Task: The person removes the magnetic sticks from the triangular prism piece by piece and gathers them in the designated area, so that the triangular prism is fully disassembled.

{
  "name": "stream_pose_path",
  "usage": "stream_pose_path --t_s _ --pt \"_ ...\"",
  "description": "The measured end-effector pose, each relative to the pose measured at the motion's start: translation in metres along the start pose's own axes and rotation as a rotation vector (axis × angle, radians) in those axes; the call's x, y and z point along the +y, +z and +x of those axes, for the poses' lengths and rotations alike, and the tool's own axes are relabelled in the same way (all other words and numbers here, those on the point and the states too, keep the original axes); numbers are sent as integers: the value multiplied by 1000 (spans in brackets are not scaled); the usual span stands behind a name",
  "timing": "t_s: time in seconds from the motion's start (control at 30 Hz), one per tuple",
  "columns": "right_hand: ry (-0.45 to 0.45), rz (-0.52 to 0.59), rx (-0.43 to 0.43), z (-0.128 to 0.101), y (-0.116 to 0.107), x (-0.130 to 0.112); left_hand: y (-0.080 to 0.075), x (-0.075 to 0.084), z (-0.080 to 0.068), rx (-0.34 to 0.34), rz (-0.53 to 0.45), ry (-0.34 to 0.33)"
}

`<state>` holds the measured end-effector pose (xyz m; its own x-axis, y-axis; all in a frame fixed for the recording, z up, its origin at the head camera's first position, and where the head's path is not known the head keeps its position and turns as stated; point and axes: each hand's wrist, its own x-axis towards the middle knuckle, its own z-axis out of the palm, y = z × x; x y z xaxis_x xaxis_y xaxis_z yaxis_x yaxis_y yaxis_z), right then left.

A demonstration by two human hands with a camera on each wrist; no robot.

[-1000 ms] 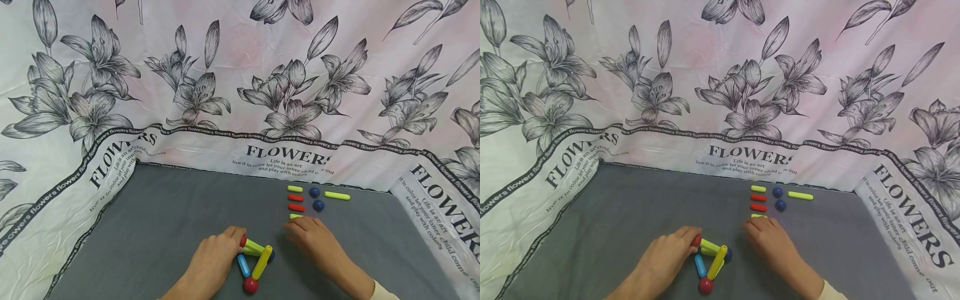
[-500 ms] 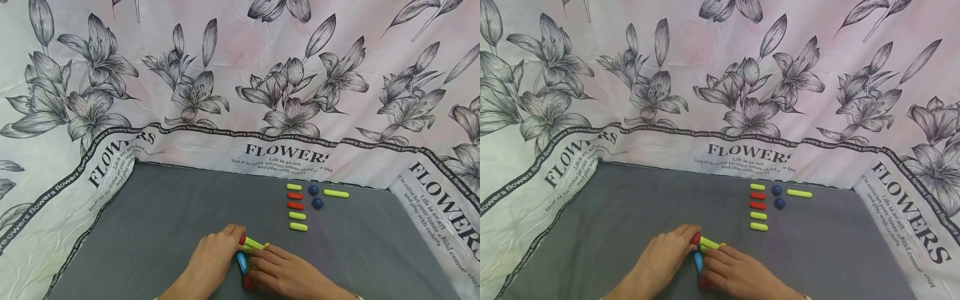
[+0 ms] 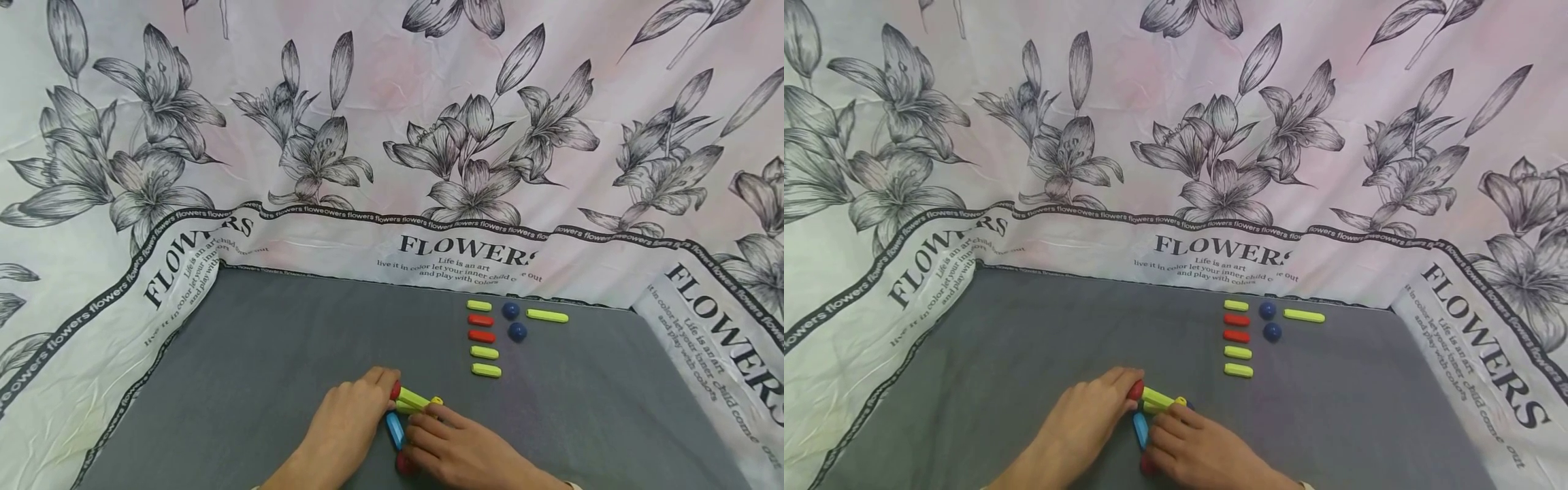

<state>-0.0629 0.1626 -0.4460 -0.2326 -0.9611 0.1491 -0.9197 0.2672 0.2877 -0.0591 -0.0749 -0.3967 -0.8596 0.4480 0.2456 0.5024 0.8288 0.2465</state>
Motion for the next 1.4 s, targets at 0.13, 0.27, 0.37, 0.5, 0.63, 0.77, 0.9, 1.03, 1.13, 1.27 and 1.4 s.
stream_pose_path --t_s 0.13,0.27,0.37,0.5,0.63,0.77,0.9,1.03,1.13,1.27,1.4 --pt "-6 -43 12 1 1 0 0 0 0 3 -4 -4" --pt "-4 -63 17 2 1 -1 1 1 1 -1 -15 -9" --pt "-2 -78 17 3 0 -1 1 1 1 0 -19 -10" --pt "-3 -85 15 3 0 -1 1 0 0 -6 -25 -14" --pt "-2 -91 15 3 1 -1 2 0 0 -7 -25 -15" --pt "11 -80 22 2 1 -4 1 0 -1 -8 -28 -16" --pt "35 -52 22 1 1 -6 1 0 -1 -11 -32 -19" --pt "46 -49 14 0 0 -8 1 0 -1 -9 -27 -21" --pt "53 -43 -5 -2 0 -9 1 0 -1 -7 -20 -20" --pt "63 -30 -27 -4 0 -11 0 0 0 -24 -27 -23" --pt "76 -30 -18 -4 1 -13 0 0 1 -37 -27 -26"
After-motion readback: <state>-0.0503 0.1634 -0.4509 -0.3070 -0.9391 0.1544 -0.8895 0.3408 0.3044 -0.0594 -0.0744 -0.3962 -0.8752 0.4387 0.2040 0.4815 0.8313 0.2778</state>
